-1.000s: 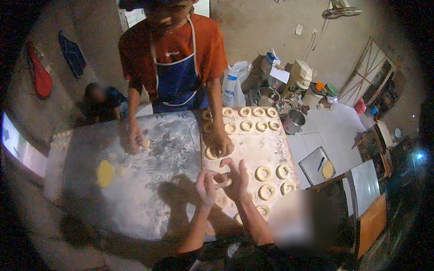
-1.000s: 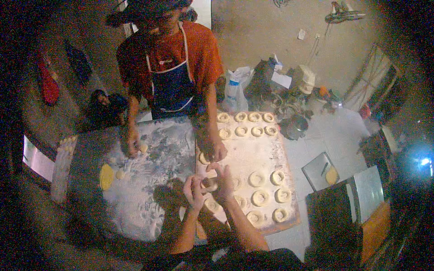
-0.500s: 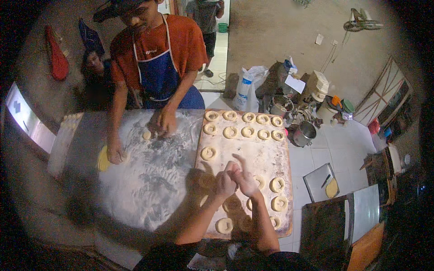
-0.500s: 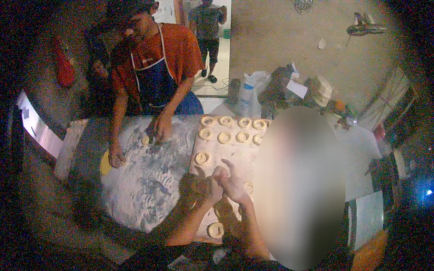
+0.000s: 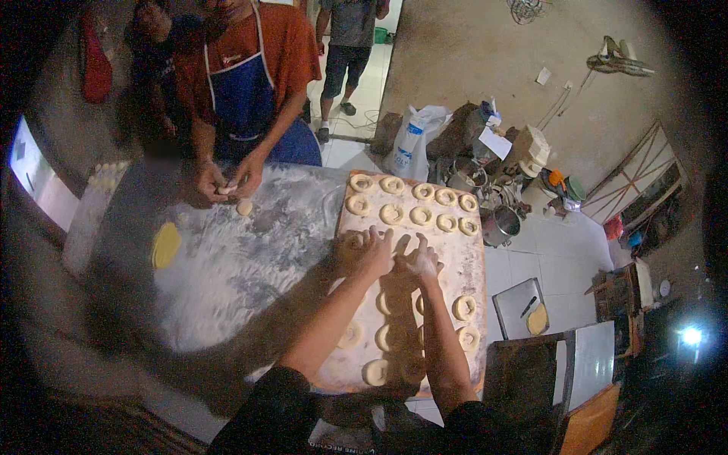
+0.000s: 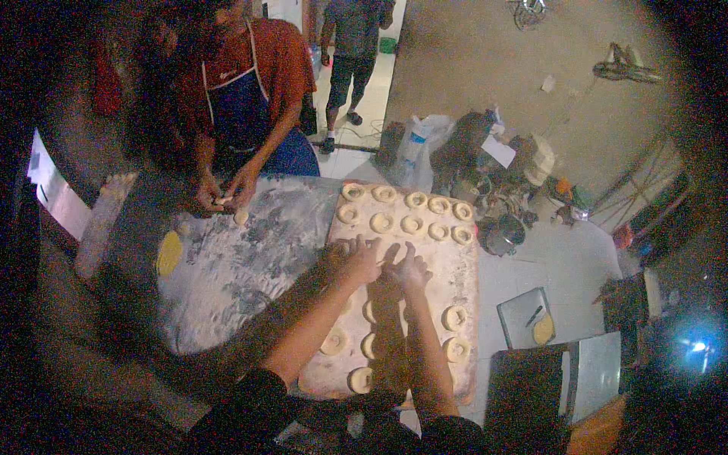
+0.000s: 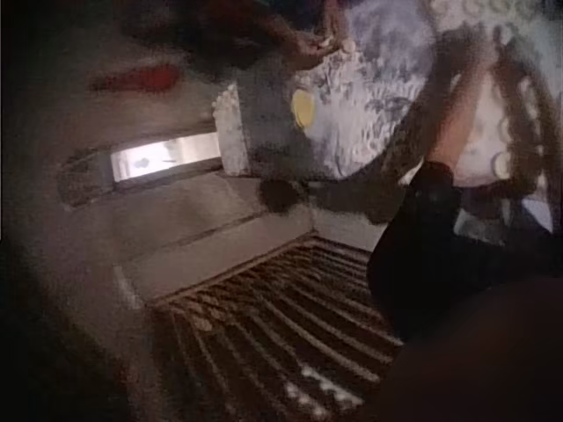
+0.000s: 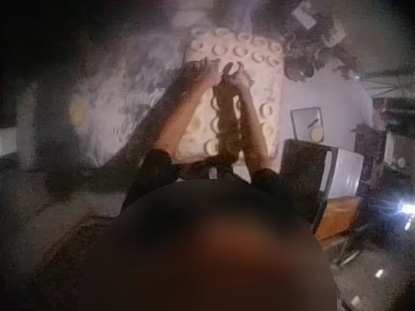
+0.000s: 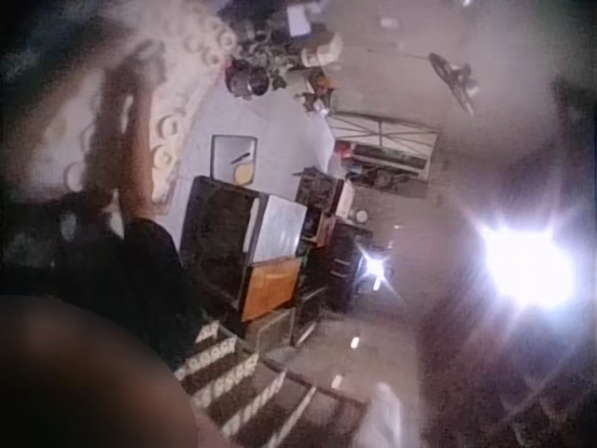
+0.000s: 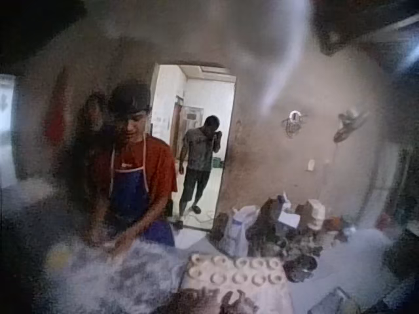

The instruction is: The person shapes small dough pieces into ring forms by hand and places them on a wooden board. They repeatedly pick up dough, roll it into a ring, and arrange the rings on the board, then carry the board to a wooden rack and place it among other boards.

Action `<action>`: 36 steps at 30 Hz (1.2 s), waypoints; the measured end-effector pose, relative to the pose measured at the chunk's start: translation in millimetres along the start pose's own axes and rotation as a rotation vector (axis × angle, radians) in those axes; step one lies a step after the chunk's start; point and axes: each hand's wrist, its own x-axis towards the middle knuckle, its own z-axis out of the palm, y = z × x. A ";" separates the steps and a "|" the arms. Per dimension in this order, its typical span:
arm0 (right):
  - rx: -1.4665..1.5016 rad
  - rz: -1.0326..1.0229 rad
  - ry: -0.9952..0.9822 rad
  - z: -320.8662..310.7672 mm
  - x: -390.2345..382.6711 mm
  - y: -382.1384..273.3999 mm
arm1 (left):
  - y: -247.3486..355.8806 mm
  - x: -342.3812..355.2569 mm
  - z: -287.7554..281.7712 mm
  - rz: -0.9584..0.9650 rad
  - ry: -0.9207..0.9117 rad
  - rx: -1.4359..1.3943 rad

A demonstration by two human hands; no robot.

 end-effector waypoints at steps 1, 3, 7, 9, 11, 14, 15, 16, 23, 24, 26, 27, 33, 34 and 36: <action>-0.005 -0.002 0.023 -1.1 -4.3 -1.8 | 0.7 -3.8 0.9 -0.007 0.009 -0.014; 0.069 0.079 0.005 -5.5 -12.9 -10.3 | -0.5 -10.3 1.3 0.079 0.074 -0.091; 0.103 -0.036 0.114 -8.0 -23.1 -55.9 | -33.1 -31.2 -4.0 0.061 0.271 -0.181; 0.171 -0.113 0.214 3.8 -26.0 -96.3 | -71.0 -51.4 -8.1 0.089 0.393 -0.408; 0.724 -0.242 -0.136 32.8 -14.4 -165.2 | -129.2 -77.6 -13.5 0.009 0.520 -0.449; 0.482 -0.565 -0.285 79.1 9.9 -268.2 | -223.7 -121.2 -15.9 -0.252 0.458 -0.728; 0.360 -0.581 -0.289 96.4 21.2 -302.6 | -251.3 -134.6 -14.9 -0.177 0.636 -0.678; 0.267 -0.476 -0.267 115.2 27.4 -333.0 | -277.3 -146.5 -15.0 -0.121 0.792 -0.626; 0.362 -0.602 -0.102 177.3 22.1 -441.4 | -368.5 -210.3 -46.4 -0.131 0.881 -0.692; 0.548 -0.680 -0.156 167.5 1.3 -433.1 | -369.0 -212.9 -58.1 -0.199 0.840 -0.745; 0.894 -0.501 -0.436 135.4 -47.8 -416.2 | -364.4 -215.8 -84.7 -0.294 0.733 -0.928; 1.159 -0.541 -0.636 115.8 -72.2 -408.9 | -358.5 -218.2 -97.4 -0.322 0.654 -1.055; 1.288 -0.455 -0.719 35.7 -155.3 -422.4 | -325.2 -253.9 -153.1 -0.173 0.591 -1.220; 1.046 -0.659 -0.415 36.7 -157.9 -432.0 | -323.5 -255.5 -157.6 -0.195 0.594 -1.106; 0.362 -0.766 0.113 43.6 -158.2 -446.1 | -317.8 -256.0 -160.4 -0.288 0.556 -0.879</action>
